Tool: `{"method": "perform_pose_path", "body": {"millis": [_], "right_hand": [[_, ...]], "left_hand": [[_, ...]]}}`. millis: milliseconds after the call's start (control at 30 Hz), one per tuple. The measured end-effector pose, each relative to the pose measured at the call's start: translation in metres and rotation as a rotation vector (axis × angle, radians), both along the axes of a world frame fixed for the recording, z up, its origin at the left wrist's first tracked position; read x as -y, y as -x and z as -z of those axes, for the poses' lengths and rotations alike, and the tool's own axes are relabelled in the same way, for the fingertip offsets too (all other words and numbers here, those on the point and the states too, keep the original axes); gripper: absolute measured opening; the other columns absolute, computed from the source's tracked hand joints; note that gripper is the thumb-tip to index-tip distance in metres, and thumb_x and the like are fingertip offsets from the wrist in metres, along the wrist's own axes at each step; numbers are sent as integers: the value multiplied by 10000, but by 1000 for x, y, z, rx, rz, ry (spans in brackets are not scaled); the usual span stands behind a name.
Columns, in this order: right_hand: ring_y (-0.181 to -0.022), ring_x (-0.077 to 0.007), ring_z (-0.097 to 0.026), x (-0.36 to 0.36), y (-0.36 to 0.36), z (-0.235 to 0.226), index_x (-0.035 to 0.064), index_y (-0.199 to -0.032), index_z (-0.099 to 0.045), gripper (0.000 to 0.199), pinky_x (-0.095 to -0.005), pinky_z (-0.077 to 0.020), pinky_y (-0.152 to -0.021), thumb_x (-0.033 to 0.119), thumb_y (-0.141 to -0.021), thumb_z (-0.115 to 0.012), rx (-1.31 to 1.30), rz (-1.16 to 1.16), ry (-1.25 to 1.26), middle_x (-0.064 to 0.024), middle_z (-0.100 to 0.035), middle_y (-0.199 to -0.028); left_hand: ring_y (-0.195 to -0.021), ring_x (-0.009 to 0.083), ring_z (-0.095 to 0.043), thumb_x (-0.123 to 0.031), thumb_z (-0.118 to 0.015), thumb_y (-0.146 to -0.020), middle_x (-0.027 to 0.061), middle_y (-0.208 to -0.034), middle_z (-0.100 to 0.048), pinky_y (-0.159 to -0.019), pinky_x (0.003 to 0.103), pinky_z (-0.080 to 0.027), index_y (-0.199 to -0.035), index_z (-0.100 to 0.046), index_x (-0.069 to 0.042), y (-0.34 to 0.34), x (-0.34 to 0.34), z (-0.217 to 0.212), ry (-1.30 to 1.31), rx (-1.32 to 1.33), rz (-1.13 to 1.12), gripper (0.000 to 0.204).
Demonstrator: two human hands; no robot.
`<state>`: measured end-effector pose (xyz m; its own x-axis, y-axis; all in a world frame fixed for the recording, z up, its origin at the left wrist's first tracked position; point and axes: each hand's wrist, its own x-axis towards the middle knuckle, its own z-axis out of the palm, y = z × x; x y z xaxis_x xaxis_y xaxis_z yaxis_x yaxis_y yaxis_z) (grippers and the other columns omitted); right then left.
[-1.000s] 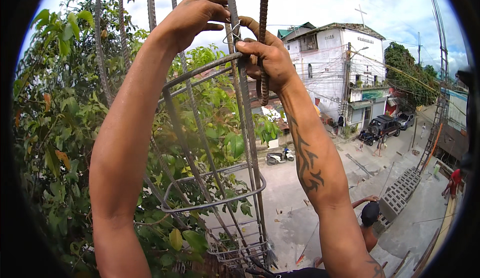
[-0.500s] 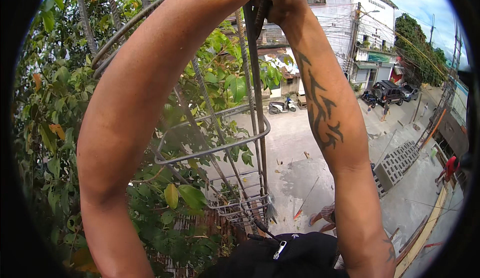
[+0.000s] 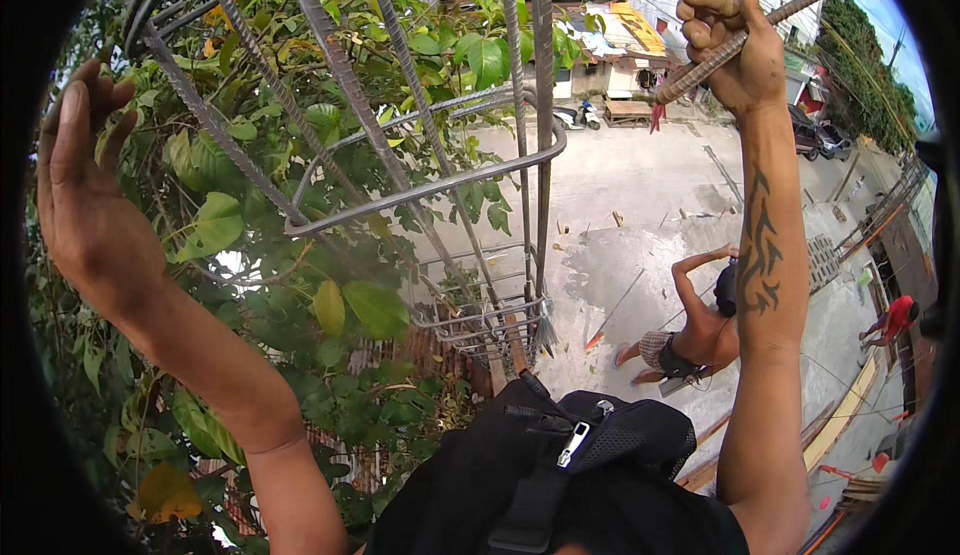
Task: The person climbs a vertical metal scaffolding structure and uses wire ties to secure horizontal bars to vertical poles. They repeatedly wrap and twist wire around the joints to fasten the components together.
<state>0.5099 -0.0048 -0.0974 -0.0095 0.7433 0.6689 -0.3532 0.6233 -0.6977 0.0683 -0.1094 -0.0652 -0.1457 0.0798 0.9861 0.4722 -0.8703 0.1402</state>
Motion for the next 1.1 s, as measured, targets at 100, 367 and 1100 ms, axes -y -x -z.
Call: {"method": "perform_pose_path", "body": {"millis": [100,367,1100], "right_hand": [[-347,-190,-426,21,-24,144,27,-587,-537,695,-268,-367,-357,591,-926,-315,-74,34,495,-170,-535,-545],[-432,-154,-458,111,-57,253,75,-737,-439,347,-282,-388,-366,332,-863,-634,-27,287,901,-37,-432,-556],[-431,-198,-489,148,16,210,9,-1076,-405,317,-321,-469,-449,194,-891,-585,71,140,648,-90,-464,-673]], "left_hand": [[-896,164,-544,-338,-582,-880,68,-980,-581,-775,296,-415,-1038,-595,-9,17,-32,85,548,330,-142,366],[-860,216,-624,-334,-609,-857,136,-1014,-608,-804,342,-455,-1209,-474,53,14,-79,171,1031,549,339,540],[-546,92,-419,-288,-517,-846,18,-626,-469,-514,238,-322,-1073,-564,29,4,-92,196,827,755,361,393]]}}
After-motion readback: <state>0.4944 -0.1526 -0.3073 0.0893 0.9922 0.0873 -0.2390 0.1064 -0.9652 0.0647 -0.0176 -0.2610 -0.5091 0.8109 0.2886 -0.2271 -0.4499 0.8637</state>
